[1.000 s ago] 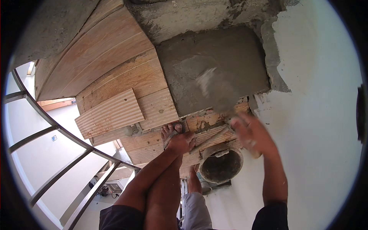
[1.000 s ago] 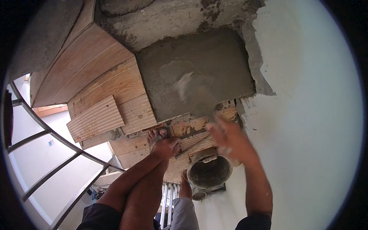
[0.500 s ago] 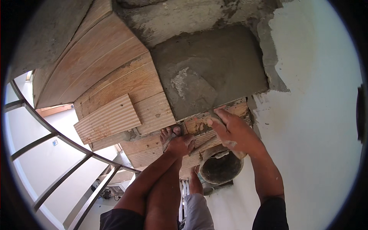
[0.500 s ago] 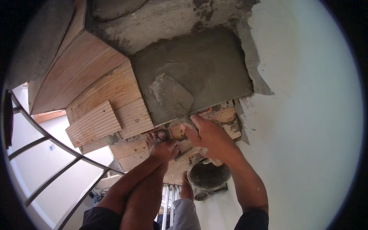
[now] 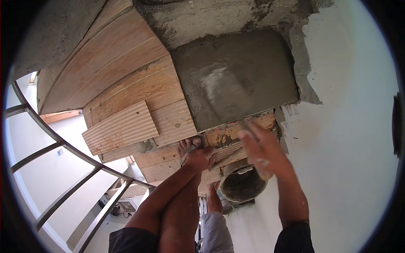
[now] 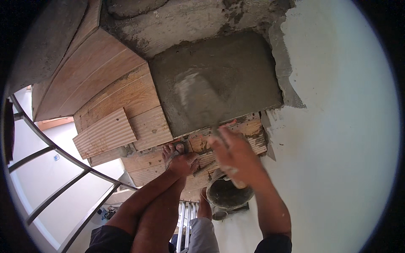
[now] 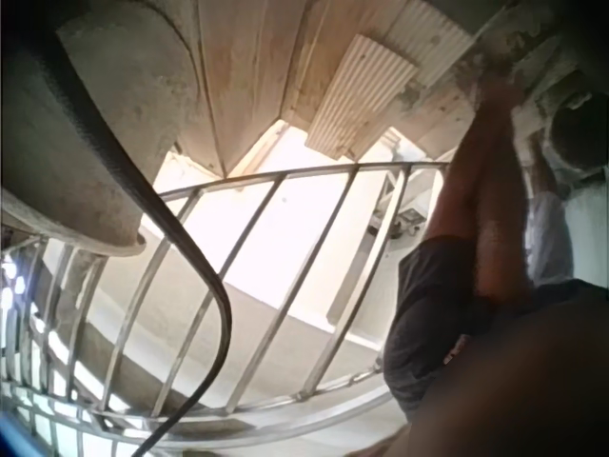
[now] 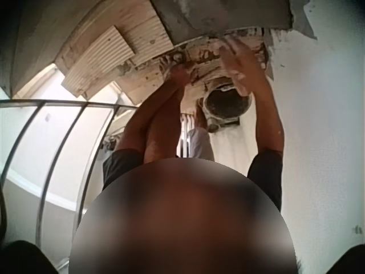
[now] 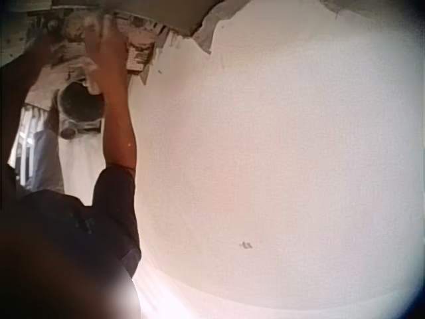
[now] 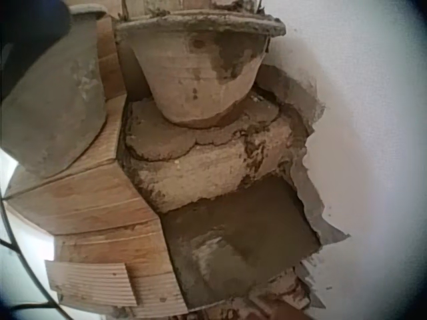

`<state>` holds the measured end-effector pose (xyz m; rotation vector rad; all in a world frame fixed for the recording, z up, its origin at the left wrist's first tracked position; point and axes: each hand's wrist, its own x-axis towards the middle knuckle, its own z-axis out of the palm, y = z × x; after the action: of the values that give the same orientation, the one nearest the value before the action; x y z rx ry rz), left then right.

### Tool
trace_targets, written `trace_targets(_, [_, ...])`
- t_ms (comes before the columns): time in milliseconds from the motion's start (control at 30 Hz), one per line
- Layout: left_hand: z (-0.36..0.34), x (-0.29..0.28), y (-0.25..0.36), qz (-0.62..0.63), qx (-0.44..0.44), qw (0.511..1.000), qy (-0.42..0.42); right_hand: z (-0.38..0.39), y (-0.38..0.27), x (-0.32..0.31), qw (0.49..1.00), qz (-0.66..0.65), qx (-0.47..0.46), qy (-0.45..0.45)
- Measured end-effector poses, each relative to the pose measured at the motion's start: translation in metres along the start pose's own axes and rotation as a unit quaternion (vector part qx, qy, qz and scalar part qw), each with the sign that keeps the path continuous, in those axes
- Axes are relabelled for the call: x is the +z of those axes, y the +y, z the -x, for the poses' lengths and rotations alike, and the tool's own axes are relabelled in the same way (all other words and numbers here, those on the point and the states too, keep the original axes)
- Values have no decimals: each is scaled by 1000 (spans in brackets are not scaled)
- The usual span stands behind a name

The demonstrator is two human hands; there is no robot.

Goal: Applying mortar and preparing the surface of a concrete staircase for tile installation.

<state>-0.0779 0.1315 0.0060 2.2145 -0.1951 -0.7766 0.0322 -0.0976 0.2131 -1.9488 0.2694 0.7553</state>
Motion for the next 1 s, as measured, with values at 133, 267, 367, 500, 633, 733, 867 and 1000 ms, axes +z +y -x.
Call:
trace_targets(133, [3, -19, 13, -22, -22, 1000, -2, -8, -15, 31, 980, 178, -75, 40])
trace_targets(267, [7, -33, 24, -90, 36, 994, 58, -12, -30, 2, 982, 165, -68, 63])
trace_targets(367, [4, -27, 19, -136, 155, 966, 154, -11, -38, -10, 995, 62, 3, 84])
trace_targets(500, [6, -23, 3, -137, 171, 968, 124, -5, -43, 14, 999, -23, 34, -16])
trace_targets(633, [-2, -15, 12, -88, 191, 968, 135, -17, 24, 13, 998, 34, -47, 28])
trace_targets(733, [3, -20, 12, -103, 172, 964, 173, -26, 10, -26, 994, -5, -86, 68])
trace_targets(867, [2, -1, -13, -41, 137, 987, 71, -30, -5, -48, 968, -185, 36, 164])
trace_targets(1000, [-3, 3, -9, -23, 139, 988, 58, -39, -22, -33, 955, -273, 98, 52])
